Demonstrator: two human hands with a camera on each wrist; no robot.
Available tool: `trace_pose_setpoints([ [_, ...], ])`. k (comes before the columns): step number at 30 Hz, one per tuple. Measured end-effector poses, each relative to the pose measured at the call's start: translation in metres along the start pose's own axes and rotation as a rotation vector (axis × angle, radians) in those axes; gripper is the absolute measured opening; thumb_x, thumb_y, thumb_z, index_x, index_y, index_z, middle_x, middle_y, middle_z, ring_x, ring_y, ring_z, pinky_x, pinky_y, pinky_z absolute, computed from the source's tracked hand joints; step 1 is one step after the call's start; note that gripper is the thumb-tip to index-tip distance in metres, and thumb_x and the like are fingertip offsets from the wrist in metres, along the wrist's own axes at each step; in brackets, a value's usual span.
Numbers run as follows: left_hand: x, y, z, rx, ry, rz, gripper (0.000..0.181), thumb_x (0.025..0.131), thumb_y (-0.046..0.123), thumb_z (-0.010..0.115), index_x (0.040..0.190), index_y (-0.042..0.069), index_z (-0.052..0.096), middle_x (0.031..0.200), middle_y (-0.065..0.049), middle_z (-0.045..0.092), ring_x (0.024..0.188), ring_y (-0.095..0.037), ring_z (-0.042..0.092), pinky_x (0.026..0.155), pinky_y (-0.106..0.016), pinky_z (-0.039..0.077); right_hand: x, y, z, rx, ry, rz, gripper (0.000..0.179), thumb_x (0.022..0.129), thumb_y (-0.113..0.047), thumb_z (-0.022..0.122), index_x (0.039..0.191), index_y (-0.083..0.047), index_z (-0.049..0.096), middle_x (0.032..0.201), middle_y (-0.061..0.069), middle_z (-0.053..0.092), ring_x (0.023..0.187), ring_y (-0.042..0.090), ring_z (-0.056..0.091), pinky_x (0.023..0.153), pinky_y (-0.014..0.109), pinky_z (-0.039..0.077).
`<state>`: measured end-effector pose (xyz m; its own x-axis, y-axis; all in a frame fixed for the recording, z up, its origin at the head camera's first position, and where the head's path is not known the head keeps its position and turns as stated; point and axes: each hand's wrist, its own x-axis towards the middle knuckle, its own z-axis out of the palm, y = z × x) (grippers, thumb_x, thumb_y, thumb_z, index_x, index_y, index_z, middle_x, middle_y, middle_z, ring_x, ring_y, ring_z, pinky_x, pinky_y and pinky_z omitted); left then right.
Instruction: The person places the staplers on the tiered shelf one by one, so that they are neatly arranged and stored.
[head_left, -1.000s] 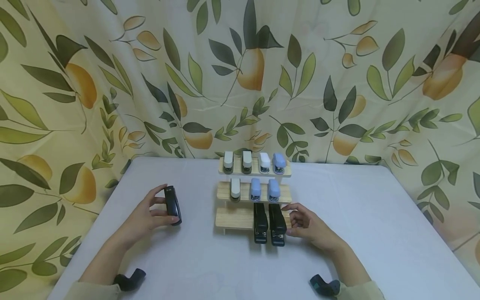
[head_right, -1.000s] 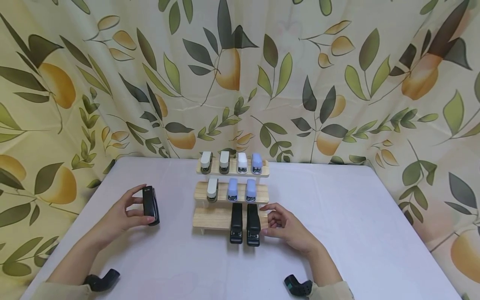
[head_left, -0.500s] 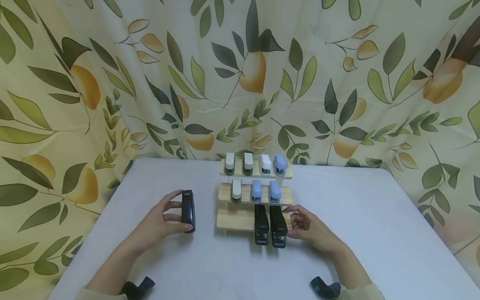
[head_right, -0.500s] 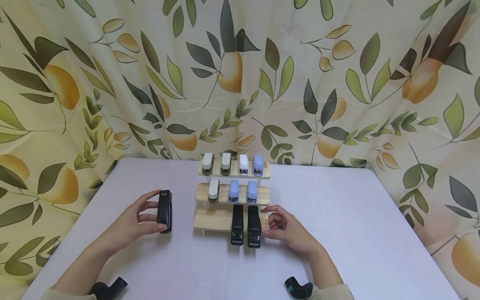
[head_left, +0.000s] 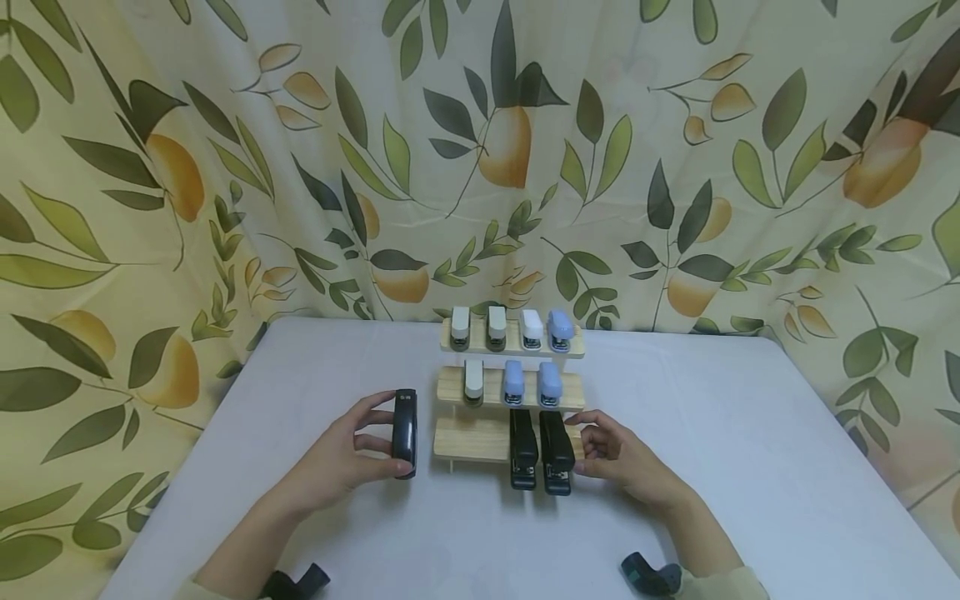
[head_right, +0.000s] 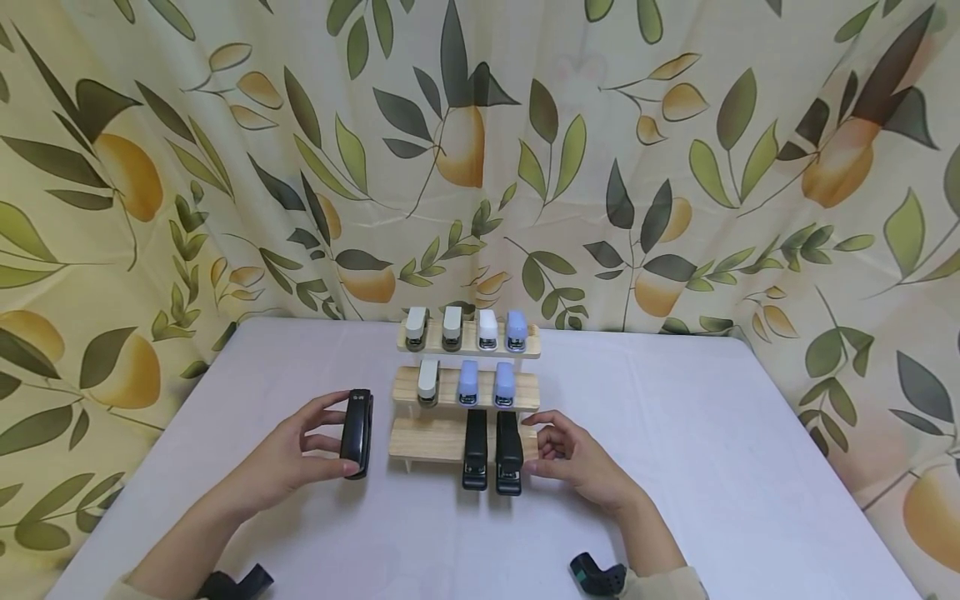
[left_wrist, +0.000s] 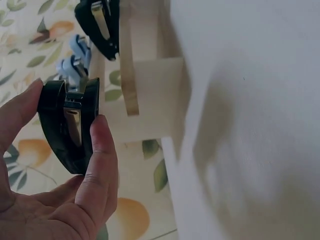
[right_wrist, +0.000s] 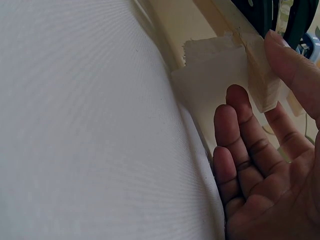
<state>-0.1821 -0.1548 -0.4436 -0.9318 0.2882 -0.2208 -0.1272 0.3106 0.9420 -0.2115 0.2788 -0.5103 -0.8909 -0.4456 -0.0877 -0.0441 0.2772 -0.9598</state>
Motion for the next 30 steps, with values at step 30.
trace_pose_setpoints([
  [30,-0.001,0.012,0.032,0.010,-0.071,0.053,0.099,0.078,0.018,0.092,0.159,0.023,0.035,0.153,-0.013,0.046,0.108,-0.021,0.071,0.084,-0.035,0.059,0.000,0.002,0.000,-0.008,-0.003,-0.024,0.063,0.089,-0.008,0.078,0.143,-0.005,0.046,0.098,0.004,0.059,0.089,0.012,0.057,0.076,0.025,0.051],
])
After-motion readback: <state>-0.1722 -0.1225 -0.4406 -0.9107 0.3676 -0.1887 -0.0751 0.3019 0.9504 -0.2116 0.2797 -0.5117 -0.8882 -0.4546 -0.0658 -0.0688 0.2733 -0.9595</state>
